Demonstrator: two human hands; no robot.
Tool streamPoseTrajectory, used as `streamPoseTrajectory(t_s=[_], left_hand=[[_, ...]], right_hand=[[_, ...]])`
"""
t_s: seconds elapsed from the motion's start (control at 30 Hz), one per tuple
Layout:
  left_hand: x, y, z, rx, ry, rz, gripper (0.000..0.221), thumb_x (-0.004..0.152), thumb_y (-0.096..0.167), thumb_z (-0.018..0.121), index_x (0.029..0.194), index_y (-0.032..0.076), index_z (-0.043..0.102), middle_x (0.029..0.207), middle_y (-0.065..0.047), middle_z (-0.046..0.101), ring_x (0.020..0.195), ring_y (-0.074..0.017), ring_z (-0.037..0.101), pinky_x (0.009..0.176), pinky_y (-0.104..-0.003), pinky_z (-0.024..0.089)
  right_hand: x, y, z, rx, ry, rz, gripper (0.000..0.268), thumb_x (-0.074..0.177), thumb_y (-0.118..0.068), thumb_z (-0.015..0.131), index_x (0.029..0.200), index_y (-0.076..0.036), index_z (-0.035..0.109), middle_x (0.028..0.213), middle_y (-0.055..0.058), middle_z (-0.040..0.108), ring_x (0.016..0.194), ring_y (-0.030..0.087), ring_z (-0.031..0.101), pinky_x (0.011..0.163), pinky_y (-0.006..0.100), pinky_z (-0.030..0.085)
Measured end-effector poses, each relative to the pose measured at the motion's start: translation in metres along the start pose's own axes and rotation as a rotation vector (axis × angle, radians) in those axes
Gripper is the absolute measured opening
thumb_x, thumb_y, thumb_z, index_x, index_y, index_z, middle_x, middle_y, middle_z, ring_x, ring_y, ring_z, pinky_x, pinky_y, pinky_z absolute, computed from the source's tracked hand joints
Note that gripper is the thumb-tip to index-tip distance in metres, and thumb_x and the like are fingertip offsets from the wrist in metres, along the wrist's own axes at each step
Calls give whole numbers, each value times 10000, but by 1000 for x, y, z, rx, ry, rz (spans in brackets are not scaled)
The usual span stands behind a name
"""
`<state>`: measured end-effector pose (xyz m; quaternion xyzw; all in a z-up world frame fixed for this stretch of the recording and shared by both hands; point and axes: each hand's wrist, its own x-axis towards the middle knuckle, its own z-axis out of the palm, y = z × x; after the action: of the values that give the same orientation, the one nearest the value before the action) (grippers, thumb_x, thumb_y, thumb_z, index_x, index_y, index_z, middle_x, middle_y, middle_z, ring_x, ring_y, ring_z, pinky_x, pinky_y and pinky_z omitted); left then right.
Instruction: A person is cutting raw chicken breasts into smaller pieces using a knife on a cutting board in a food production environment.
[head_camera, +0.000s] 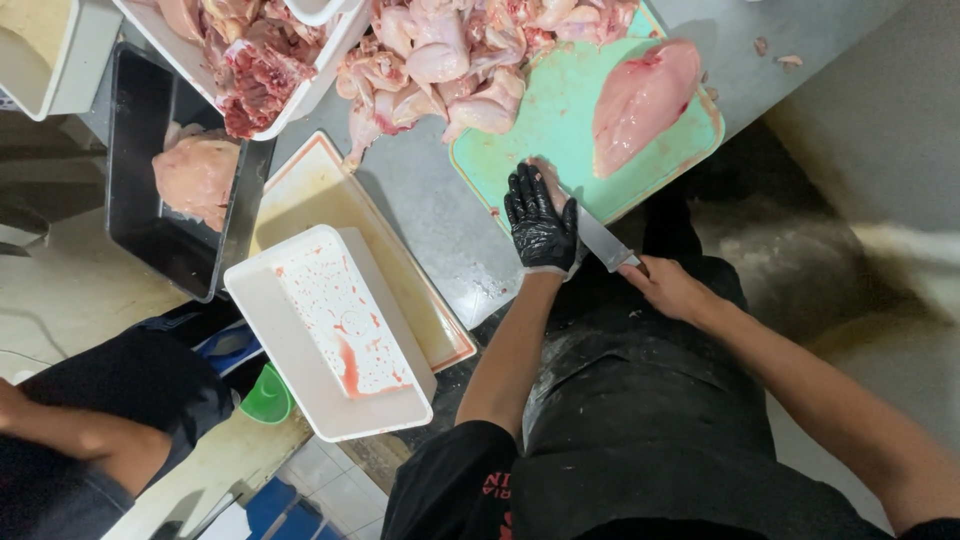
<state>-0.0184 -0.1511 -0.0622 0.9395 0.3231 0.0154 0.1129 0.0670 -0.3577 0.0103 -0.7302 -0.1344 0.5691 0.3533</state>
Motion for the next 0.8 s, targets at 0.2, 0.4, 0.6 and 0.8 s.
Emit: streamPoseTrajectory(t_s=[0.2,0.4,0.6,0.8], left_hand=[[0,2,-6,50,-107,-16,886,1041,583,449,1670,25,172,1752,-219,158,1635,-387,159,1350,-502,113],[3,5,-14,85,-224,-54,880,1061,609,383,1685,44,127,1768,-195,93,1646,-367,83,1355,-488,61],[-1,0,-1,54,-151,-45,877,1055,612,388,1681,44,152,1762,-209,121,1645,-372,96,1355,-500,75],[14,-26,10,-163,147,16,750,943,365,614,1628,172,379,1555,-201,465,1306,-417,573,1057,-515,502]], right_hand=[[-25,-24,-6,-183,-12,71,548,1074,-471,546,861,32,597,760,278,690,772,392,669,697,465,515],[-37,-25,-6,-220,-21,128,522,1076,-445,537,925,45,636,842,284,725,832,377,680,734,458,525],[-51,-17,-5,-231,-27,145,514,1072,-474,541,1026,12,701,956,306,768,943,412,734,764,464,560],[-57,7,-14,-378,-21,119,516,1068,-476,520,1091,7,698,1027,328,757,1027,494,717,825,530,576]])
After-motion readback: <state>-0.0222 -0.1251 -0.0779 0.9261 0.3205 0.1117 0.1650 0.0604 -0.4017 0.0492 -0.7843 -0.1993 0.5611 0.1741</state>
